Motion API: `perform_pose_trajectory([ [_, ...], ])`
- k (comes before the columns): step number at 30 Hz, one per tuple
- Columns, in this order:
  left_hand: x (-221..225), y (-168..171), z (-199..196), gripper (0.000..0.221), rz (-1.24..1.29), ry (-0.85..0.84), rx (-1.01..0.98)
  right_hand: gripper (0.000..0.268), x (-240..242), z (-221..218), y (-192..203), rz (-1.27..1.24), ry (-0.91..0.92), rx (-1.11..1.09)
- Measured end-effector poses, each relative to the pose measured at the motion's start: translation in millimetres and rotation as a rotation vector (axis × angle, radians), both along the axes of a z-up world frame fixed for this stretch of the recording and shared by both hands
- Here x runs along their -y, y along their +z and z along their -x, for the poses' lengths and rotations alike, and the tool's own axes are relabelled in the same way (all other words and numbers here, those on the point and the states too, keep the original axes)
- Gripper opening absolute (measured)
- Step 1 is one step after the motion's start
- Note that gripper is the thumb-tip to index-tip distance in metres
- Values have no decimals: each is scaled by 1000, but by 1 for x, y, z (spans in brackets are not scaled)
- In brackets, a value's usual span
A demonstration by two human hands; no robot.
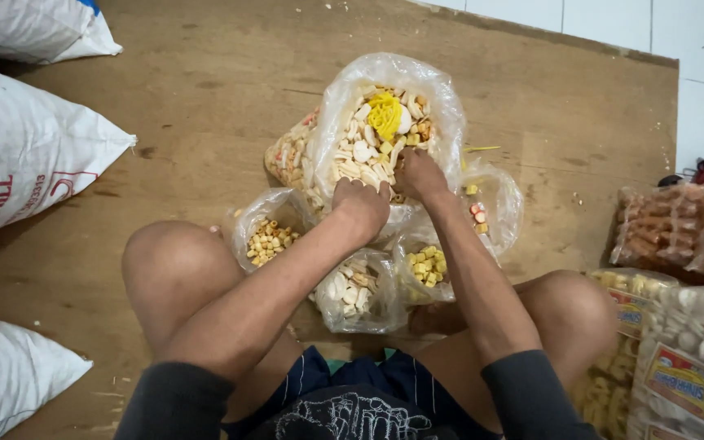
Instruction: A person sitting on the floor transfers snack items from a large bulk bag into several smaller plastic bags.
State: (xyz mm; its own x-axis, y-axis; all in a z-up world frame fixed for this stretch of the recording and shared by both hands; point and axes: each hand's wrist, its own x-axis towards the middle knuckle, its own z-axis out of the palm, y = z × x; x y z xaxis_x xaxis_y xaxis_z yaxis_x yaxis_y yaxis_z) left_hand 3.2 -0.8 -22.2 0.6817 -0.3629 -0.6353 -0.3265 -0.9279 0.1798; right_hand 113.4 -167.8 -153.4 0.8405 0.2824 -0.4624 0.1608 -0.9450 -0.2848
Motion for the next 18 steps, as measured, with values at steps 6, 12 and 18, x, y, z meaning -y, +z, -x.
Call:
perform_pose_trajectory([
  [6,-7,15,8,65,18,17,13,24,-3,4,5,-93,-76,63],
  [12,-6,13,10,67,18,29,19,44,-4,0,24,-34,-22,10],
  [18,-14,-4,6,78,74,45,31,42,-10,16,103,65,-24,-218],
])
